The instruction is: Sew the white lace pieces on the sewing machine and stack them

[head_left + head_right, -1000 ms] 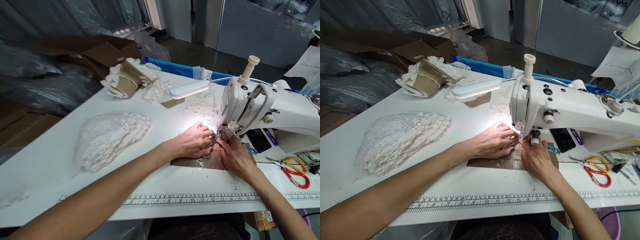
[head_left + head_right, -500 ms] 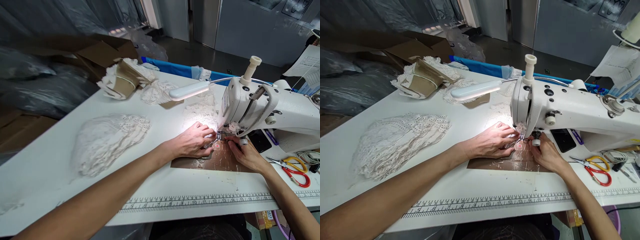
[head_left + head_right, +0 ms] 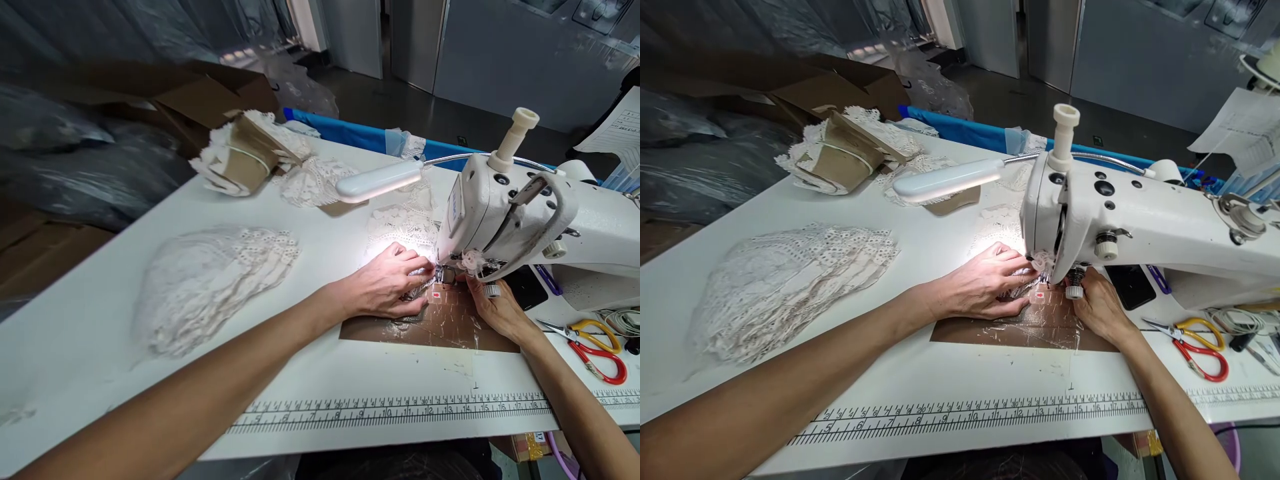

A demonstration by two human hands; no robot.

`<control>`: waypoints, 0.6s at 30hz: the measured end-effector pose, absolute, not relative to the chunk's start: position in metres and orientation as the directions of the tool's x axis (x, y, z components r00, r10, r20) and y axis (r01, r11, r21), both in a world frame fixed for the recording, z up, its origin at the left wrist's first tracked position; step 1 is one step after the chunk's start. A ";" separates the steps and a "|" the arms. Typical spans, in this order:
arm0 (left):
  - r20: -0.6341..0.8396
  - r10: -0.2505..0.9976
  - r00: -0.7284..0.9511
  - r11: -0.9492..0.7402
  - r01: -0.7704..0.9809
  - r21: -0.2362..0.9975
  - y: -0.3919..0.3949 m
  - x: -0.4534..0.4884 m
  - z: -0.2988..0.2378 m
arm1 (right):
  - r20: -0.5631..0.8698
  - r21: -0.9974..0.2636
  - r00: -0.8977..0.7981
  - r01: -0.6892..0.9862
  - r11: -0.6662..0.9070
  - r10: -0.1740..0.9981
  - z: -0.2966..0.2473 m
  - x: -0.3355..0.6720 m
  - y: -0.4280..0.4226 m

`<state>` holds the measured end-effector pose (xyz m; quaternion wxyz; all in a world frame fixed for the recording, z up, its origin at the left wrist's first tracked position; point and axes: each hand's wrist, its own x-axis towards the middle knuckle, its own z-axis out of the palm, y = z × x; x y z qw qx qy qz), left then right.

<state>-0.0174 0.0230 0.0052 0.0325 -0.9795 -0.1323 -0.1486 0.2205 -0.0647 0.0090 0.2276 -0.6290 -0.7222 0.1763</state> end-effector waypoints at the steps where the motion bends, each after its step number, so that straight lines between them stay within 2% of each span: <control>1: 0.301 0.248 0.921 -0.964 0.265 -0.018 0.023 -0.018 0.005 | 0.113 -0.526 -0.090 0.840 0.136 0.990 0.007 0.220 -0.064; 7: 0.323 0.240 0.916 -0.968 0.252 0.006 0.024 -0.018 0.004 | 0.168 -0.470 -0.027 0.877 0.104 0.985 -0.002 0.221 -0.060; 12: 0.333 0.245 0.911 -0.966 0.260 -0.002 0.021 -0.019 0.004 | 0.156 -0.479 -0.076 0.866 0.143 0.985 -0.001 0.219 -0.063; 18: 0.315 0.268 0.910 -0.956 0.292 -0.030 0.019 -0.019 0.004 | 0.307 -0.381 -0.066 0.906 0.186 0.949 -0.008 0.212 -0.082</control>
